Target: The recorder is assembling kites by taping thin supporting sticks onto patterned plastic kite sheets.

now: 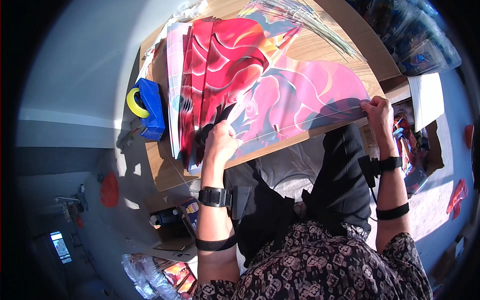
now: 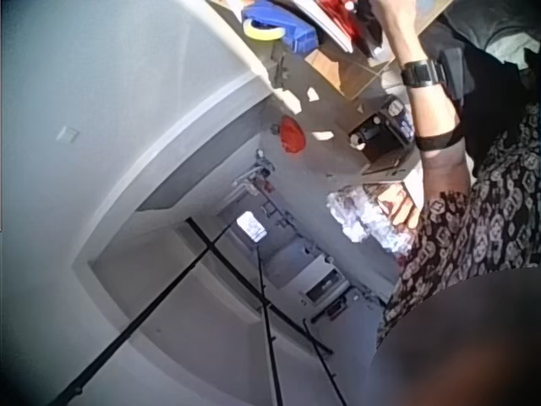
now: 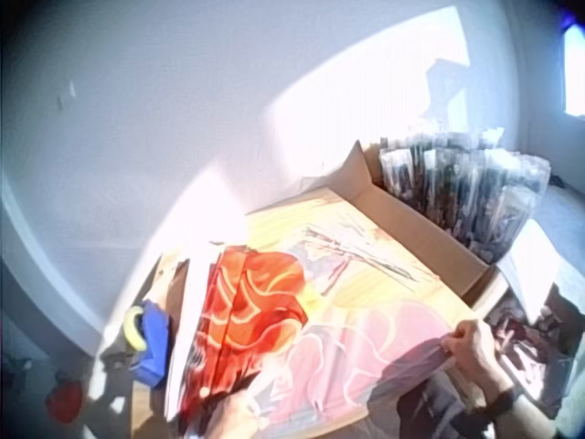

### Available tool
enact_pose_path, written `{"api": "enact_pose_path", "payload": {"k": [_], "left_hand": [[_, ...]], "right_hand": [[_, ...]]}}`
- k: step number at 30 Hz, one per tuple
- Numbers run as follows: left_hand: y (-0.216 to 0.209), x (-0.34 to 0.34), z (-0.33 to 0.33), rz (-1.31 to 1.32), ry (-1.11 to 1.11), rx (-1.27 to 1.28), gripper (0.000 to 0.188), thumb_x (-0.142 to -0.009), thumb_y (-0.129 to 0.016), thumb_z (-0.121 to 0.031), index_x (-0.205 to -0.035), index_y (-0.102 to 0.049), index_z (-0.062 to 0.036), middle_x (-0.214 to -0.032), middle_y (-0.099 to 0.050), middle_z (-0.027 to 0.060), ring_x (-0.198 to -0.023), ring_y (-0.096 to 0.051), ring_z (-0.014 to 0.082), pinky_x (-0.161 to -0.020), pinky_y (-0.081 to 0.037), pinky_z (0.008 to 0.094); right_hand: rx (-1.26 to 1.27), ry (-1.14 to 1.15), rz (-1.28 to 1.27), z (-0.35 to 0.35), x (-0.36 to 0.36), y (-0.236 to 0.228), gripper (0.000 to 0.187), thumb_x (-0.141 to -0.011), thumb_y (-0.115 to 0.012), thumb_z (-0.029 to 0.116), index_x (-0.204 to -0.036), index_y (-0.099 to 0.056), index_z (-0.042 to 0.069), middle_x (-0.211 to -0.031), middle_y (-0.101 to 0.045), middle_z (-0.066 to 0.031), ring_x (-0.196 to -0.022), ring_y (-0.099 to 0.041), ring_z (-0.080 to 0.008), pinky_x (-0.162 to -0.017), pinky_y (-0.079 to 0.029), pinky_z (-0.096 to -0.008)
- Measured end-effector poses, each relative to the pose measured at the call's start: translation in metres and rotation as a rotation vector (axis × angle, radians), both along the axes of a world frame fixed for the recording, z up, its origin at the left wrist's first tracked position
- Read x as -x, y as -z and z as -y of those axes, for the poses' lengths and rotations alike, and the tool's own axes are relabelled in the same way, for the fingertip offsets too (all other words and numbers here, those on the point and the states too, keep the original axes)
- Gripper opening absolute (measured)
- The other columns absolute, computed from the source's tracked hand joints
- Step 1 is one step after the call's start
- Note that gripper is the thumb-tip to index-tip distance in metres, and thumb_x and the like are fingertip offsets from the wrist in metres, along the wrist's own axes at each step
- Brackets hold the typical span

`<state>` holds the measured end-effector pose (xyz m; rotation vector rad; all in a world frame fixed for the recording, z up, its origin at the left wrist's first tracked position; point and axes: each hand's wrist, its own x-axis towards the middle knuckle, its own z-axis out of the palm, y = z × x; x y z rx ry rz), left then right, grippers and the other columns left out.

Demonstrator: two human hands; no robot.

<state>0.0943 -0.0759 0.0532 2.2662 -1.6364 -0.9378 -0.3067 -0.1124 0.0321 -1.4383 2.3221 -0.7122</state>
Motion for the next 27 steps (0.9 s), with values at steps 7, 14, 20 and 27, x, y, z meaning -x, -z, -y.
{"api": "enact_pose_path", "payload": {"k": [7,14,20,27], "left_hand": [[0.011,-0.013,-0.013,-0.049,-0.030,0.115,0.034,-0.063,-0.081,-0.010,-0.080,-0.053,-0.0001,-0.080,-0.064,0.0180,-0.077,-0.065,0.0314,-0.069,-0.050,0.0389],[0.019,0.013,-0.058,0.079,0.025,0.650,0.026,-0.079,-0.066,-0.001,-0.101,-0.052,-0.0033,-0.092,-0.059,0.0171,-0.091,-0.060,0.0345,-0.080,-0.047,0.0428],[0.015,0.080,-0.074,0.275,0.449,0.518,0.075,-0.086,-0.062,-0.036,-0.146,-0.029,-0.0039,-0.153,-0.023,0.0180,-0.142,-0.021,0.0330,-0.113,-0.018,0.0541],[0.024,0.055,-0.086,0.379,0.359,0.400,0.077,-0.089,-0.059,-0.037,-0.149,-0.021,-0.0056,-0.155,-0.019,0.0151,-0.144,-0.018,0.0314,-0.115,-0.013,0.0525]], "right_hand": [[-0.003,0.030,0.051,0.001,0.008,0.000,0.025,-0.069,-0.077,0.024,-0.069,-0.062,0.004,-0.069,-0.066,-0.0103,-0.066,-0.064,-0.0220,-0.065,-0.050,-0.0351],[0.415,-0.107,-0.167,-0.021,0.004,0.021,0.019,-0.081,-0.067,0.018,-0.095,-0.061,0.006,-0.091,-0.064,-0.0077,-0.085,-0.061,-0.0255,-0.074,-0.049,-0.0362],[0.249,-0.875,-0.377,-0.049,-0.057,-0.013,0.079,-0.080,-0.065,0.041,-0.146,-0.032,0.013,-0.151,-0.032,-0.0104,-0.141,-0.025,-0.0278,-0.117,-0.011,-0.0483],[0.091,-0.730,-0.440,-0.054,-0.021,0.000,0.082,-0.079,-0.067,0.036,-0.148,-0.028,0.014,-0.153,-0.029,-0.0063,-0.142,-0.024,-0.0245,-0.117,-0.009,-0.0473]]}}
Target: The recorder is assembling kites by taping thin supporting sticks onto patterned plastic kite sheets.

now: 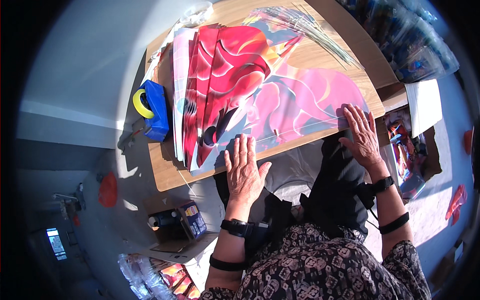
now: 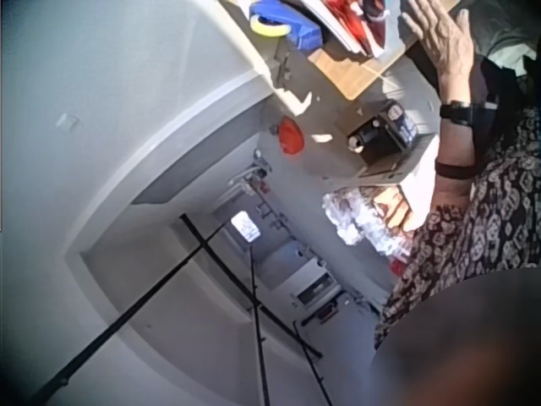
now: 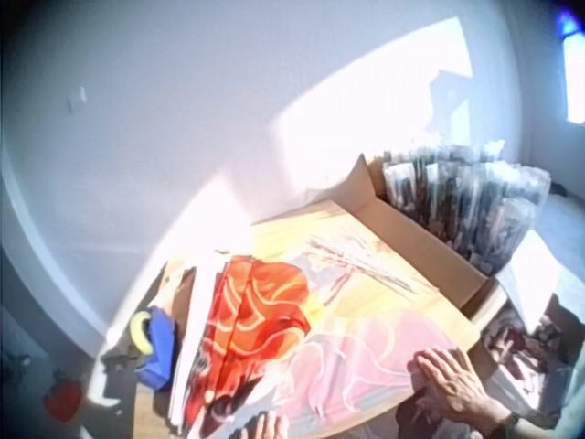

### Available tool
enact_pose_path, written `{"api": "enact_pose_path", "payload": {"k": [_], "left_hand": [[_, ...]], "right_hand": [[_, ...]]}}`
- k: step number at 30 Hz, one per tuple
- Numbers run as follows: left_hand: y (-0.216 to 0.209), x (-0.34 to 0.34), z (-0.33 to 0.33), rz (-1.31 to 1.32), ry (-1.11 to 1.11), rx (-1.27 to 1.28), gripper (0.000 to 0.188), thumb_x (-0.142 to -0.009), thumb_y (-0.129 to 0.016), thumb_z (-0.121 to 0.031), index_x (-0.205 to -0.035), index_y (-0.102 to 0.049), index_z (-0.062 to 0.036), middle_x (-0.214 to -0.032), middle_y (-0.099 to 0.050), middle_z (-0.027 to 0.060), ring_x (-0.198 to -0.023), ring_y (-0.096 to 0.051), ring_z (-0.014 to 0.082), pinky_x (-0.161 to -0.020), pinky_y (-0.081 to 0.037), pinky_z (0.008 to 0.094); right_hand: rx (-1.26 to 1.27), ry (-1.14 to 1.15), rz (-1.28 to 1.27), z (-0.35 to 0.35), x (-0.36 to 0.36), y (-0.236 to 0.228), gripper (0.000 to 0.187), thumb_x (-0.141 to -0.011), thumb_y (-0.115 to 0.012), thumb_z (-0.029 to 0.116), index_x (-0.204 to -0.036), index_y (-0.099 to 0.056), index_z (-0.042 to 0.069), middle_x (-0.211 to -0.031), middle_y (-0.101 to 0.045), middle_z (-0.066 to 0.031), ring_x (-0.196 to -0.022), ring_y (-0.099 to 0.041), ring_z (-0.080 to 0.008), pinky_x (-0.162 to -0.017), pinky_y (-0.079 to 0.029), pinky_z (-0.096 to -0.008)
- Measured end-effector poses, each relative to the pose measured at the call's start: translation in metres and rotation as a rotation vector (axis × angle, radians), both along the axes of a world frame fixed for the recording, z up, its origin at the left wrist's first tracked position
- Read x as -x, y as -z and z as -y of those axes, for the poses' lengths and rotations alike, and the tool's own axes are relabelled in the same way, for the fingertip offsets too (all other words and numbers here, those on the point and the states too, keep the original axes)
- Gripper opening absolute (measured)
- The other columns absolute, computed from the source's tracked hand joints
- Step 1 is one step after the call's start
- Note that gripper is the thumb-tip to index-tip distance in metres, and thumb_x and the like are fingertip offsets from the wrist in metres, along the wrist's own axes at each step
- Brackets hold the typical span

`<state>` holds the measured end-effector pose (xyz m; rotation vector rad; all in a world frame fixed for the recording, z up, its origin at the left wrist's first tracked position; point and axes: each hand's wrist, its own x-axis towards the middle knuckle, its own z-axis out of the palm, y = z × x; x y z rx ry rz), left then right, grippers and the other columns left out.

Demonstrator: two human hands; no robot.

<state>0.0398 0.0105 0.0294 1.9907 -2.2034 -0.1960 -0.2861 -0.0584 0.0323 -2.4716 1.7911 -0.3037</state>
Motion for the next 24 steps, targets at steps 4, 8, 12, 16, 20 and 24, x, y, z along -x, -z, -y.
{"api": "enact_pose_path", "payload": {"k": [4,8,12,16,20,24], "left_hand": [[0.003,-0.039,-0.023,0.021,-0.158,0.011,0.080,-0.088,-0.060,-0.037,-0.149,-0.020,-0.0049,-0.155,-0.016,0.0189,-0.144,-0.016,0.0329,-0.115,-0.012,0.0517],[-0.010,-0.068,-0.030,-0.036,-0.193,0.188,0.055,-0.085,-0.064,-0.021,-0.132,-0.042,-0.0014,-0.135,-0.042,0.0219,-0.125,-0.042,0.0364,-0.105,-0.032,0.0466],[-0.038,-0.111,-0.004,-0.274,-0.287,0.522,0.013,-0.081,-0.063,-0.003,-0.093,-0.058,-0.0025,-0.086,-0.060,0.0126,-0.082,-0.058,0.0298,-0.073,-0.047,0.0411],[-0.054,-0.195,0.045,-0.639,-0.644,0.575,0.004,-0.088,-0.059,-0.005,-0.087,-0.059,-0.0015,-0.073,-0.054,0.0022,-0.068,-0.053,0.0160,-0.063,-0.043,0.0305],[-0.072,-0.247,0.074,-1.022,-0.927,0.537,0.007,-0.087,-0.065,-0.015,-0.082,-0.061,-0.0111,-0.067,-0.047,-0.0051,-0.057,-0.043,0.0052,-0.052,-0.034,0.0235],[-0.086,-0.250,0.096,-1.183,-1.018,0.146,0.010,-0.085,-0.065,-0.019,-0.084,-0.059,-0.0118,-0.069,-0.050,-0.0035,-0.060,-0.042,0.0071,-0.065,-0.036,0.0328]], "right_hand": [[-0.012,0.082,-0.002,0.008,0.023,0.008,0.080,-0.082,-0.064,0.030,-0.149,-0.023,0.011,-0.153,-0.027,-0.0083,-0.143,-0.021,-0.0253,-0.117,-0.007,-0.0456],[0.176,0.220,0.090,0.019,0.042,0.027,0.071,-0.088,-0.059,0.035,-0.145,-0.030,0.005,-0.150,-0.030,-0.0176,-0.140,-0.024,-0.0326,-0.115,-0.017,-0.0464],[0.282,0.046,0.361,0.023,-0.020,0.004,0.055,-0.093,-0.055,0.031,-0.139,-0.040,0.005,-0.145,-0.038,-0.0174,-0.135,-0.034,-0.0355,-0.111,-0.028,-0.0450],[0.246,-0.074,0.509,0.038,-0.093,0.004,0.042,-0.090,-0.057,0.021,-0.127,-0.050,0.002,-0.142,-0.041,-0.0165,-0.134,-0.035,-0.0351,-0.111,-0.029,-0.0451],[0.307,-0.093,0.384,0.053,-0.125,0.018,0.040,-0.090,-0.054,0.021,-0.124,-0.052,0.000,-0.140,-0.042,-0.0167,-0.135,-0.034,-0.0344,-0.113,-0.024,-0.0477],[0.297,-0.030,0.361,0.053,-0.124,0.022,0.041,-0.091,-0.053,0.023,-0.124,-0.051,-0.001,-0.140,-0.042,-0.0170,-0.135,-0.033,-0.0339,-0.114,-0.023,-0.0477]]}}
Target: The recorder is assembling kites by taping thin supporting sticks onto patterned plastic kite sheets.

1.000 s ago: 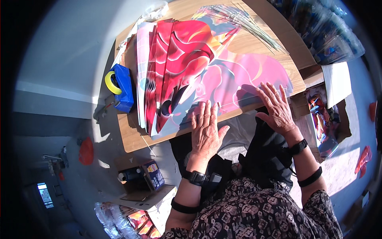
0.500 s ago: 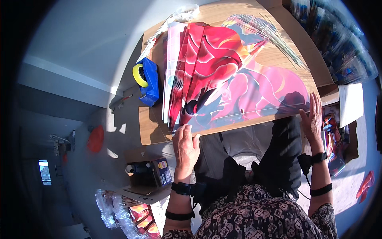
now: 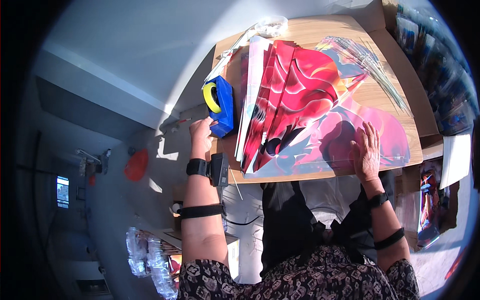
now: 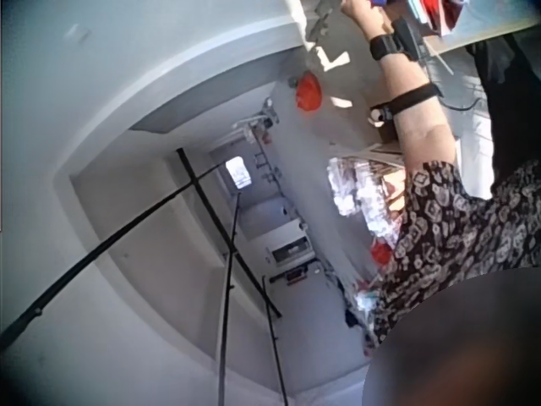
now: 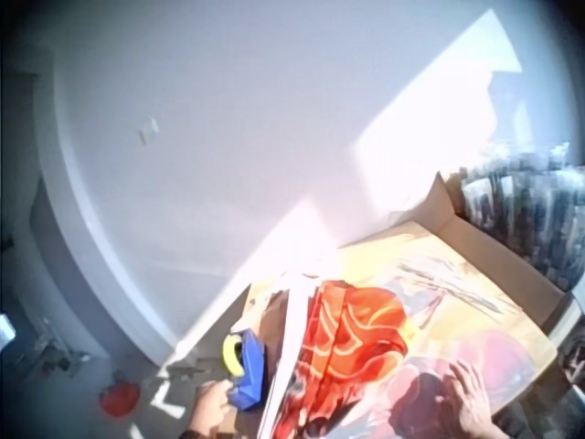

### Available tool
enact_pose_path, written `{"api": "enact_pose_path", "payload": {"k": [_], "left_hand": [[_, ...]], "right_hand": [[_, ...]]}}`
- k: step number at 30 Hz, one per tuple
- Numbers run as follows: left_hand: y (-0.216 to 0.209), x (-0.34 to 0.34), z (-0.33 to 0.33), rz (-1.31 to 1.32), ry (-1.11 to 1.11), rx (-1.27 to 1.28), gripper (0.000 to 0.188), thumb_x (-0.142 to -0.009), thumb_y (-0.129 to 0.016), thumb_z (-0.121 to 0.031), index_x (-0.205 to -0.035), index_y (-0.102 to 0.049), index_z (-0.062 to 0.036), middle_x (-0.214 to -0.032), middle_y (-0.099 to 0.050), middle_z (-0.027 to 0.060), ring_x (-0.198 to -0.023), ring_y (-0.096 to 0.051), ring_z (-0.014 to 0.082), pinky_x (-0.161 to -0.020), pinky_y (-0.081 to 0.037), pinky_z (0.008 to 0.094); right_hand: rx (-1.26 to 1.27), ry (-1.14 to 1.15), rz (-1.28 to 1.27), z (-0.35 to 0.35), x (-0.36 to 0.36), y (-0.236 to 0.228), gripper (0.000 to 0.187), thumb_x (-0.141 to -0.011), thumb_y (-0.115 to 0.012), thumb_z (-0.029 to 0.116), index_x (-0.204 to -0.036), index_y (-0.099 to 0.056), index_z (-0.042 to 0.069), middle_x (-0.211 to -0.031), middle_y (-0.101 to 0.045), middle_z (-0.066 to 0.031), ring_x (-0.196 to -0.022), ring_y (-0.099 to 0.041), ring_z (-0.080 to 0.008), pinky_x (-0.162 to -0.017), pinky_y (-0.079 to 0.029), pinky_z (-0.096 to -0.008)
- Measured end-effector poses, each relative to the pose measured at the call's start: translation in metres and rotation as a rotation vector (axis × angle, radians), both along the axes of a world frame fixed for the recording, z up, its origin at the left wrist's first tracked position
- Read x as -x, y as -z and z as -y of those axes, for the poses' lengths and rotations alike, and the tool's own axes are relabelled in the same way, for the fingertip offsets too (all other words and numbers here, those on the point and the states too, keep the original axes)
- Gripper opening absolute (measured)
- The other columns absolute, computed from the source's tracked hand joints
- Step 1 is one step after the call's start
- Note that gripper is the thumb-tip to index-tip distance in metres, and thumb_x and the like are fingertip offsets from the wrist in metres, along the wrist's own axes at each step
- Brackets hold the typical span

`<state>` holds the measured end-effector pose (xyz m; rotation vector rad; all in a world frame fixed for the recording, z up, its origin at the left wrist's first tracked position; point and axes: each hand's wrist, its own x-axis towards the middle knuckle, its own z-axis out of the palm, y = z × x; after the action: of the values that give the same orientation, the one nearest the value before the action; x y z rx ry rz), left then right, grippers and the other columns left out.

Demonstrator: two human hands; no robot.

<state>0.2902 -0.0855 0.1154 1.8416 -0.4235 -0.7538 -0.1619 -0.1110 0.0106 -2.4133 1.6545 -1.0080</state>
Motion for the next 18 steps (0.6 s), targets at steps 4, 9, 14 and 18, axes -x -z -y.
{"api": "enact_pose_path", "payload": {"k": [4,9,14,18], "left_hand": [[-0.001,0.015,0.013,-0.055,-0.004,-0.077,0.009,-0.085,-0.061,-0.012,-0.092,-0.058,-0.0074,-0.082,-0.060,0.0038,-0.070,-0.045,0.0121,-0.094,-0.037,0.0527],[0.008,-0.014,0.005,-0.173,-0.036,0.040,0.017,-0.083,-0.063,-0.012,-0.097,-0.055,-0.0101,-0.093,-0.060,0.0047,-0.076,-0.047,0.0162,-0.085,-0.045,0.0508],[0.023,0.012,0.001,-0.273,-0.153,0.282,0.015,-0.082,-0.062,-0.013,-0.095,-0.055,-0.0090,-0.095,-0.053,0.0041,-0.084,-0.051,0.0190,-0.095,-0.041,0.0556],[0.032,0.009,-0.021,-0.262,-0.107,0.378,0.016,-0.082,-0.063,-0.016,-0.093,-0.055,-0.0085,-0.094,-0.051,0.0023,-0.087,-0.051,0.0172,-0.093,-0.043,0.0504]], "right_hand": [[-0.030,0.017,-0.025,0.001,0.005,0.006,0.042,-0.092,-0.053,0.028,-0.123,-0.052,-0.001,-0.139,-0.043,-0.0174,-0.135,-0.033,-0.0353,-0.113,-0.025,-0.0477],[-0.050,0.011,0.017,0.000,-0.004,0.003,0.043,-0.093,-0.052,0.031,-0.121,-0.053,-0.001,-0.138,-0.043,-0.0175,-0.133,-0.035,-0.0367,-0.110,-0.028,-0.0478],[-0.052,0.046,0.001,0.002,0.005,0.007,0.040,-0.093,-0.052,0.030,-0.119,-0.054,-0.001,-0.136,-0.045,-0.0177,-0.132,-0.036,-0.0363,-0.109,-0.029,-0.0473],[-0.053,0.036,0.014,0.000,0.001,0.004,0.039,-0.092,-0.052,0.029,-0.118,-0.054,-0.001,-0.136,-0.045,-0.0178,-0.132,-0.036,-0.0359,-0.108,-0.030,-0.0469]]}}
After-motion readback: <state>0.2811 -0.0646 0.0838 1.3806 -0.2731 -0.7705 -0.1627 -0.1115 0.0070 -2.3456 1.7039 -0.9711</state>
